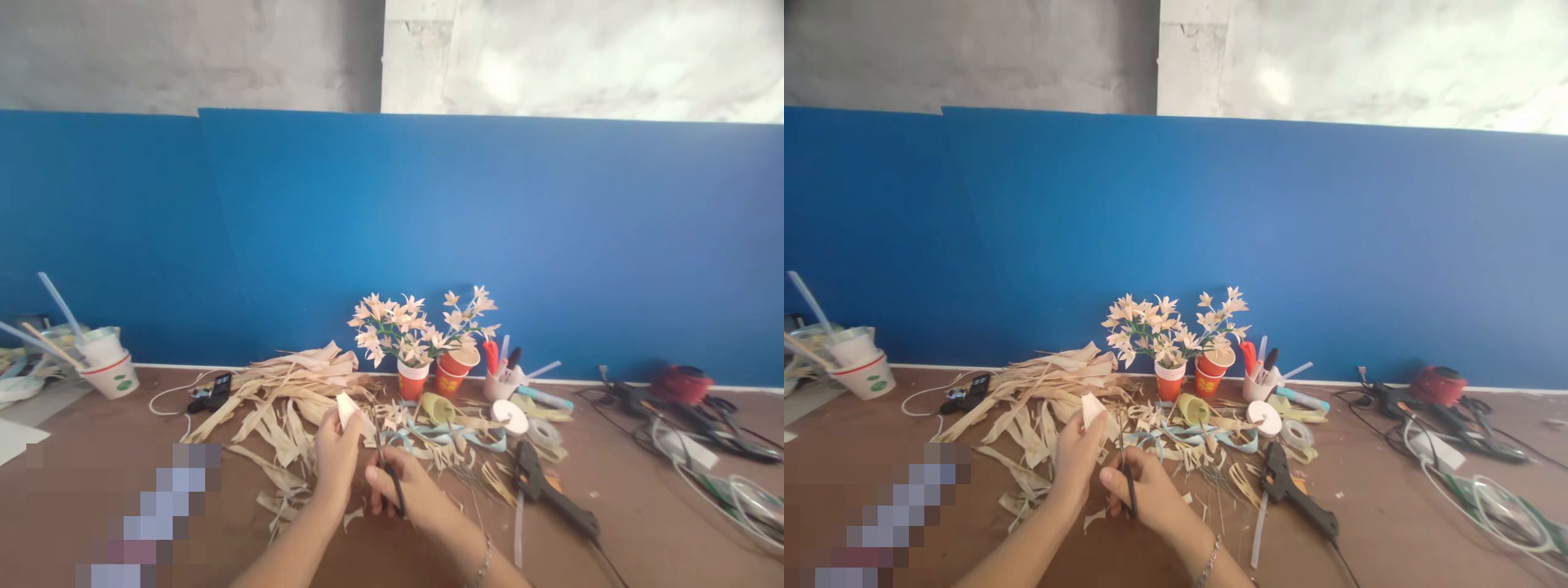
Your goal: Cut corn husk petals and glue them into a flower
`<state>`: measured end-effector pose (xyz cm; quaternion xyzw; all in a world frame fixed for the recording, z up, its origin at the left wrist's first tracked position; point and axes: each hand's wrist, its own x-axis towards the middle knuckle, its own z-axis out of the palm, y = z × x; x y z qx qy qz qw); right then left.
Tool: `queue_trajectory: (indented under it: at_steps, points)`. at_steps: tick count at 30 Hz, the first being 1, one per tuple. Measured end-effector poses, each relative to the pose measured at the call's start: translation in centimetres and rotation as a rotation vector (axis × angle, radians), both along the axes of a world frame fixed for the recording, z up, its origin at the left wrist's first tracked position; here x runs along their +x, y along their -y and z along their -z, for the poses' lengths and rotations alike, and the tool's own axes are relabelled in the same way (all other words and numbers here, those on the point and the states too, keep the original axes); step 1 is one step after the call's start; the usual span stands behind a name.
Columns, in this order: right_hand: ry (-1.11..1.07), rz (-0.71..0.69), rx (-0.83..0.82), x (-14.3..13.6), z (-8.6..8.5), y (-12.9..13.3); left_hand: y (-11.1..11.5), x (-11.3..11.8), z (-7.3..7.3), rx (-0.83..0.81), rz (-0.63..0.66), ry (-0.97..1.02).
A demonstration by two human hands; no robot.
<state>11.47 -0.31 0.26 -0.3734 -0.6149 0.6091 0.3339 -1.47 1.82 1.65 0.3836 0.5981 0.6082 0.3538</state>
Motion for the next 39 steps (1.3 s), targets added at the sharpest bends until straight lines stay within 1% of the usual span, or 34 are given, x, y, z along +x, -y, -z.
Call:
queue_trajectory:
  at_steps: [5, 9, 14, 20, 31, 39]
  points:
    - [-0.002, -0.014, -0.004, 0.05, 0.17, 0.12, -0.19, -0.11, 0.06, -0.001, -0.033, 0.042]
    - [-0.008, 0.004, 0.005, 0.03, 0.58, -0.02, -0.18, -0.09, 0.13, -0.007, -0.025, 0.038]
    - [-0.01, 0.028, 0.027, 0.0, 0.73, -0.19, -0.03, 0.04, 0.24, -0.015, -0.003, 0.006]
    - [-0.057, 0.02, 0.009, -0.27, 0.94, -0.11, 0.15, 0.12, -0.05, -0.038, -0.024, -0.042]
    - [0.011, 0.076, -0.004, -0.23, 0.38, -0.12, 0.07, 0.21, -0.19, -0.055, 0.003, 0.044]
    - [0.045, 0.079, 0.017, -0.02, 0.07, -0.22, -0.22, 0.04, -0.16, -0.076, 0.03, 0.079]
